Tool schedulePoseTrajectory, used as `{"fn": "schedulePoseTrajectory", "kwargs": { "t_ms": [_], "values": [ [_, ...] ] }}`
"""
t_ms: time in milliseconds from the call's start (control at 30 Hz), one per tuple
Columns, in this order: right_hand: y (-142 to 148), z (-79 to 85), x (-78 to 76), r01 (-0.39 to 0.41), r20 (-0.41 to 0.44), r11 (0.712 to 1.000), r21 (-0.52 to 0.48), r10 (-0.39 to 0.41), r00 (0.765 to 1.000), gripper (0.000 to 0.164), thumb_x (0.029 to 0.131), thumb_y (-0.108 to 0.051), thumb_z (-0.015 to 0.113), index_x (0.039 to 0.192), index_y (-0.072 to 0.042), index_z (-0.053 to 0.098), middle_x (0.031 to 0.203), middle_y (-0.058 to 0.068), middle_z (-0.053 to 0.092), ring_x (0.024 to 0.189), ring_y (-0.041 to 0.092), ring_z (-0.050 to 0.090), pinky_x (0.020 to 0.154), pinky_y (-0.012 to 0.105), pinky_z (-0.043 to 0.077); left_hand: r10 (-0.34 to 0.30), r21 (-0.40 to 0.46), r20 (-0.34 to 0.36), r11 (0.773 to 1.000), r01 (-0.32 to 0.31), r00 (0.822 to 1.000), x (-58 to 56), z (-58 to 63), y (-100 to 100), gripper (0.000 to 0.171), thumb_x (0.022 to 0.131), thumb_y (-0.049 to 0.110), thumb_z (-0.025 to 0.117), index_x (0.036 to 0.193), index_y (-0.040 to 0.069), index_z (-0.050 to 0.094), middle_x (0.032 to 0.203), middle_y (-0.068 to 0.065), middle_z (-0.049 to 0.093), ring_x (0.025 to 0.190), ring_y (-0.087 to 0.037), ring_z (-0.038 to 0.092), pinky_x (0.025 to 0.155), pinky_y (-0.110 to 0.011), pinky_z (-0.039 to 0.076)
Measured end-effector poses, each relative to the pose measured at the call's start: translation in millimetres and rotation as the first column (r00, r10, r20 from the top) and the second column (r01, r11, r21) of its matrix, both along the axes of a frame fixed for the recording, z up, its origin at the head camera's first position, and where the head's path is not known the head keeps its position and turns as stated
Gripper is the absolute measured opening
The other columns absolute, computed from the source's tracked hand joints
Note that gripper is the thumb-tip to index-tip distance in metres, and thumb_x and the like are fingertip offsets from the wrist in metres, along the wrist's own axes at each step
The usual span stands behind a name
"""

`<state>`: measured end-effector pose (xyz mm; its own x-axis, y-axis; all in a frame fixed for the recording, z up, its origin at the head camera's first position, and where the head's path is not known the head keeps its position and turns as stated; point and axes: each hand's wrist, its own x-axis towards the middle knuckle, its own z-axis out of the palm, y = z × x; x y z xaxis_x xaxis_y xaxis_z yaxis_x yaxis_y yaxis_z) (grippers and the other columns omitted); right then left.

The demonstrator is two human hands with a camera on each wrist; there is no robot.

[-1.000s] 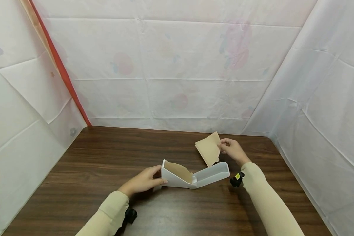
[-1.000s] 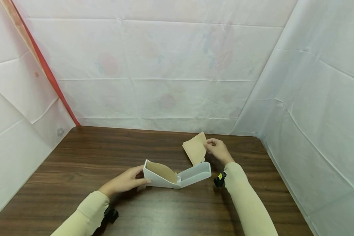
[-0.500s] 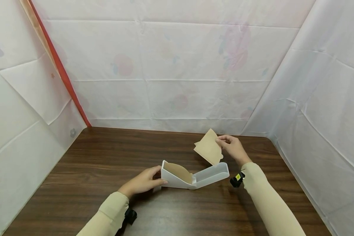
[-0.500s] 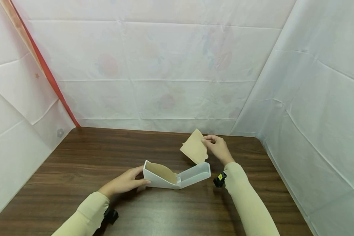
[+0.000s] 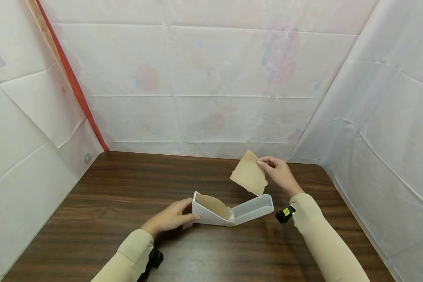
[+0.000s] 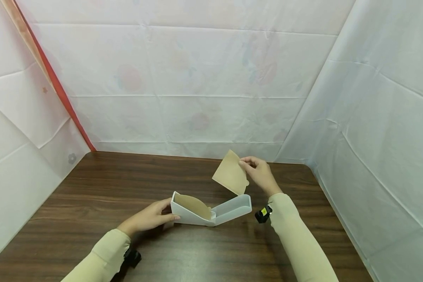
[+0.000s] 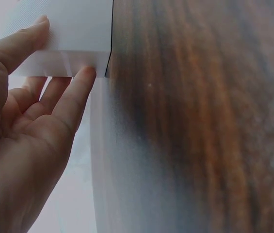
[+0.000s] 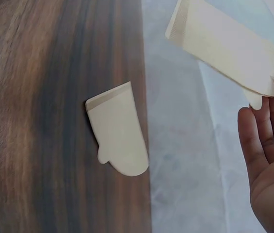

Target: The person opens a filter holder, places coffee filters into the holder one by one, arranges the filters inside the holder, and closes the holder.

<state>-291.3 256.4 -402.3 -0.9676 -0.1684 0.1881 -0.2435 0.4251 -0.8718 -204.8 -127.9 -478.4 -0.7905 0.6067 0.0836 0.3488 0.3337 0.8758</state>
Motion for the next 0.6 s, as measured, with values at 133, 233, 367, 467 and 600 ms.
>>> {"fn": "schedulePoseTrajectory", "kwargs": {
  "t_ms": [133,233,367,467,600],
  "values": [
    [-5.1,7.9,3.8,-0.021,-0.031,1.0,-0.004,0.021,0.999,0.038,0.097,-0.04,0.068,0.116,-0.007,0.07,0.098,0.009,0.07,0.084,0.023,0.063,0.072,0.036,0.055,-0.006,0.003,-0.002,1.0,0.006,1.0,-0.7,-0.4,-0.3,0.036,0.097,0.023,0.07,0.128,0.008,0.058,0.12,-0.002,0.067,0.109,-0.02,0.063,0.087,-0.033,0.052],
    [-8.8,12.8,6.9,-0.038,-0.044,0.999,-0.019,0.038,0.998,0.037,0.096,-0.039,0.069,0.115,-0.007,0.071,0.099,0.01,0.07,0.084,0.023,0.063,0.07,0.032,0.055,-0.01,0.005,-0.004,1.0,0.01,1.0,-0.8,-0.5,0.2,0.036,0.097,0.023,0.07,0.128,0.009,0.058,0.121,-0.002,0.067,0.109,-0.019,0.063,0.087,-0.032,0.052],
    [-13.5,19.1,11.0,-0.058,-0.04,0.998,-0.022,0.057,0.998,0.035,0.097,-0.038,0.068,0.115,-0.009,0.071,0.098,0.009,0.07,0.083,0.022,0.061,0.067,0.027,0.052,-0.015,0.004,-0.01,1.0,0.015,1.0,-0.7,-0.4,0.7,0.036,0.097,0.024,0.07,0.127,0.009,0.058,0.121,-0.002,0.067,0.109,-0.019,0.063,0.088,-0.032,0.052],
    [-17.8,24.8,13.7,-0.075,-0.042,0.997,-0.011,0.074,0.996,0.031,0.099,-0.034,0.067,0.116,-0.008,0.07,0.098,0.01,0.069,0.08,0.02,0.058,0.065,0.027,0.049,-0.011,0.002,-0.011,1.0,0.011,1.0,-0.7,-0.7,0.6,0.035,0.097,0.024,0.07,0.127,0.009,0.058,0.12,-0.002,0.067,0.109,-0.018,0.063,0.088,-0.032,0.052],
    [-25.2,33.2,17.6,-0.101,-0.064,0.995,0.001,0.101,0.993,0.025,0.101,-0.023,0.065,0.117,-0.005,0.07,0.095,0.014,0.068,0.073,0.018,0.052,0.059,0.028,0.043,-0.004,0.006,-0.009,1.0,0.004,1.0,-0.5,-0.5,0.3,0.035,0.097,0.024,0.07,0.126,0.009,0.059,0.119,-0.001,0.067,0.107,-0.017,0.063,0.087,-0.032,0.052]
  ]
}}
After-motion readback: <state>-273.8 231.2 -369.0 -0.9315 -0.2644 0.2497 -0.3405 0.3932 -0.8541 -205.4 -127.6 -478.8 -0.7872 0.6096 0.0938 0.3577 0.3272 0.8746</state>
